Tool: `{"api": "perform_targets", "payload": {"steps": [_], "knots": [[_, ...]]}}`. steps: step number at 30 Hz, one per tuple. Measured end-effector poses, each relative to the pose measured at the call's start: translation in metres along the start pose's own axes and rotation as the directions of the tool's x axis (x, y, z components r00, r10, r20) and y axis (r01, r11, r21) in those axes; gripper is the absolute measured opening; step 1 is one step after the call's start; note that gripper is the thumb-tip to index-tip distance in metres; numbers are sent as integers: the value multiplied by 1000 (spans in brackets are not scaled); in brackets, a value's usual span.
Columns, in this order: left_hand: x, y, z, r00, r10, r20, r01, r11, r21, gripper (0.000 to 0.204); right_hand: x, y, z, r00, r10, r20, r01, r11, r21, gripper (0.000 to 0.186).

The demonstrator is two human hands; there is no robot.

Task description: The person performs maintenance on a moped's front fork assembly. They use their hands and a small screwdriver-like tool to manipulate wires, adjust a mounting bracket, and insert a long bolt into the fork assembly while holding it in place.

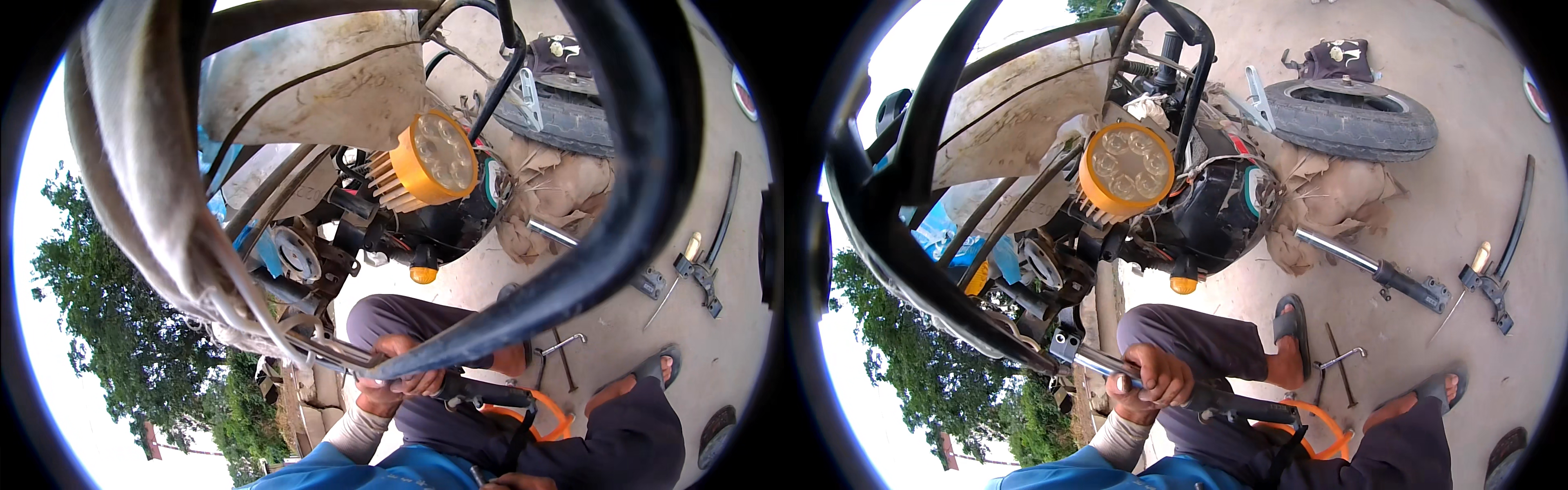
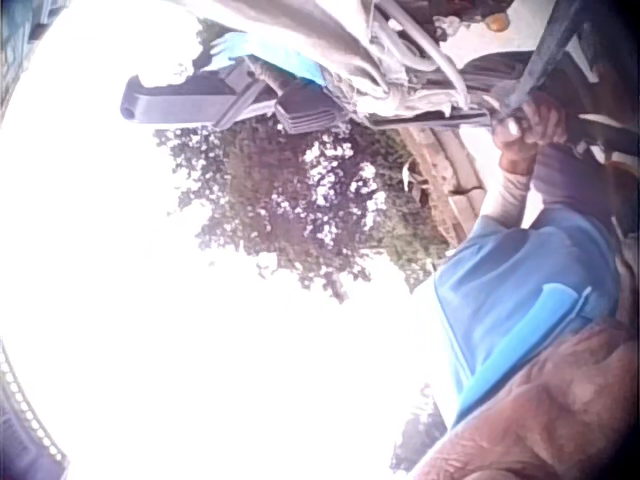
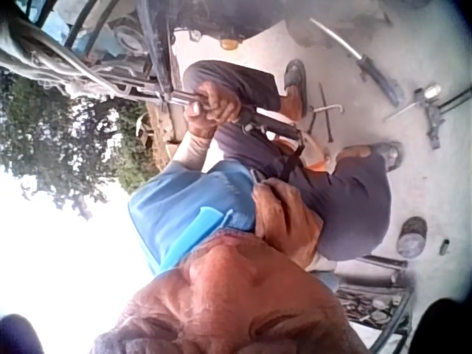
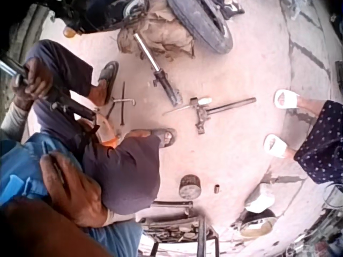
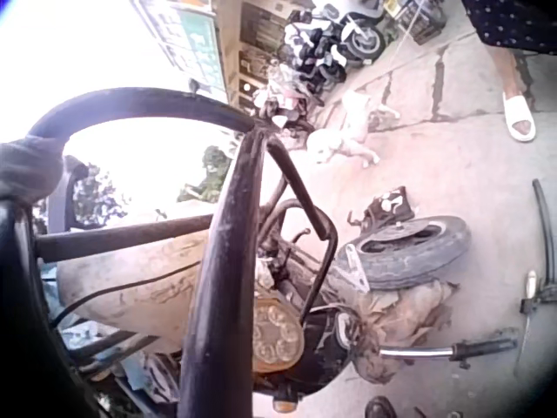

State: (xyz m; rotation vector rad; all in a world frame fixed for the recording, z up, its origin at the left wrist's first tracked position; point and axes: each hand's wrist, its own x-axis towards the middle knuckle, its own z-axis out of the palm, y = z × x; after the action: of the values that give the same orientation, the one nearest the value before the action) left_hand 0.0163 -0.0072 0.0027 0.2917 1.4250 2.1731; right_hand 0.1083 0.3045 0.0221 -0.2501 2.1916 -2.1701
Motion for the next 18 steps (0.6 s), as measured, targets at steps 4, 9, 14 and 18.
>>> {"api": "perform_targets", "payload": {"steps": [4, 9, 14, 18], "knots": [[-7, 2, 4, 996, -14, -92, 16, 1000, 18, 32, -6, -3, 1, 1000, 3, 8, -3, 1000, -12, 17], [-9, 1, 2, 994, -20, -106, 22, 999, 23, 32, -9, -10, 1, 997, 29, 77, -29, 1000, -6, 18], [-19, -1, -5, 994, -8, -105, 9, 1000, 2, 39, -12, -15, 10, 996, 56, 65, -56, 998, 2, 19], [-10, 7, 11, 962, 145, -231, -118, 985, 128, 61, -14, -17, 15, 993, 81, 83, -79, 997, -27, 19]]}}
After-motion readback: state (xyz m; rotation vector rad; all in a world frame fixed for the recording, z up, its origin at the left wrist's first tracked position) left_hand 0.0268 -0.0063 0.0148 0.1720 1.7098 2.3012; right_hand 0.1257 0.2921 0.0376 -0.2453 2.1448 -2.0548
